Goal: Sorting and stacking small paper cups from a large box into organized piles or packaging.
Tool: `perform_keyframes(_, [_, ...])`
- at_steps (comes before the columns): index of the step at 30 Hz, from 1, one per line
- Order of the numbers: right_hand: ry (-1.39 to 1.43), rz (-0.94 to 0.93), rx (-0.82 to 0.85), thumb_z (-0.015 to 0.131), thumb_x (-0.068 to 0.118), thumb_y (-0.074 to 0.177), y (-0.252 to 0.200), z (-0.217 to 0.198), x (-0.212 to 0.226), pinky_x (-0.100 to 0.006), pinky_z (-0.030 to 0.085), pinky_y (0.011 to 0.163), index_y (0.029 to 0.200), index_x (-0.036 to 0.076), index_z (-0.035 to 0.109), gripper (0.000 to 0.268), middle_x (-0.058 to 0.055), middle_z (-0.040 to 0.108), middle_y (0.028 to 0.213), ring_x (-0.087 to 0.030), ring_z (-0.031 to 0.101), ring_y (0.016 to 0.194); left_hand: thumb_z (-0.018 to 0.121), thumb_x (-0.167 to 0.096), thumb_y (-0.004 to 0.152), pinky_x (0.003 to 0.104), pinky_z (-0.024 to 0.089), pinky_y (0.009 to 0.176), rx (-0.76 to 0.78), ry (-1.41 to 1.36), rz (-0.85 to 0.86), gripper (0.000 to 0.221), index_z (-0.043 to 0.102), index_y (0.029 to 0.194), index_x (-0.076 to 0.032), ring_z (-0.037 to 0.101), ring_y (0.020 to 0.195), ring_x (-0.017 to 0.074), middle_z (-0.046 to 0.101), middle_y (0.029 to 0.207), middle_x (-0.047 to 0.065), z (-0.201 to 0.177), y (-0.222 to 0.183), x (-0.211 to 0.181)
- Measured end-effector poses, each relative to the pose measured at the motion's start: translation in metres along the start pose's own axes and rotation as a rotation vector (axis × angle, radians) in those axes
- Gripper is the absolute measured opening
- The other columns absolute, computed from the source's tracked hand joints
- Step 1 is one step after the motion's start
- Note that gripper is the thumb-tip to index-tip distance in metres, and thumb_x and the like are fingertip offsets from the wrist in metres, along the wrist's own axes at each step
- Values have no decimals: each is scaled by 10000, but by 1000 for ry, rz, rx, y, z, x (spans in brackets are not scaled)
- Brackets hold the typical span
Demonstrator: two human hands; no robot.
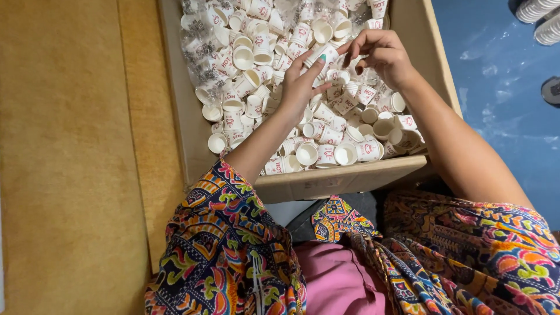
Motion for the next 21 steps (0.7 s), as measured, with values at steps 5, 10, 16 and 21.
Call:
perform_keyframes(5, [-7, 55, -17, 494, -5, 799, 4, 6, -13, -260, 507, 741, 1018, 1, 594, 241, -175, 715, 1217, -186, 678, 1006, 503, -270, 1026, 362, 622, 760, 24, 57, -160, 497, 432, 1487, -101, 647, 1073, 203, 581, 1362, 107, -2, 5, 26])
perform_keyframes(10, [-906, -7, 128, 618, 64, 715, 4, 21, -52, -393, 546, 883, 1104, 40, 664, 392, -171, 662, 1134, -298, 648, 1057, 499, -260, 1037, 350, 593, 737, -36, 38, -106, 374, 494, 1378, -106, 653, 1000, 214, 621, 1273, 122, -6, 8, 20])
perform_keyframes(16, [-1544, 601, 553, 838, 322, 749, -17, 2, -141, -485, 510, 986, 1310, 221, 646, 601, -163, 617, 1254, -384, 578, 1187, 535, -259, 1028, 375, 624, 763, -24, 32, -115, 320, 541, 1304, -97, 633, 1024, 185, 628, 1223, 100, -6, 8, 24])
perform_keyframes(21, [-1599, 531, 568, 834, 399, 781, -13, -25, -164, -448, 539, 962, 1413, 170, 571, 722, -202, 659, 1229, -374, 655, 1132, 532, -270, 1023, 371, 623, 760, -16, 20, -116, 320, 548, 1292, -99, 650, 1019, 184, 655, 1206, 101, -5, 7, 22])
Point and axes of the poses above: each hand's wrist, its own y-axis towards the middle knuckle, its own z-axis out of the palm, x = y × z, the point moved 7 cm from there along y, towards the middle knuckle
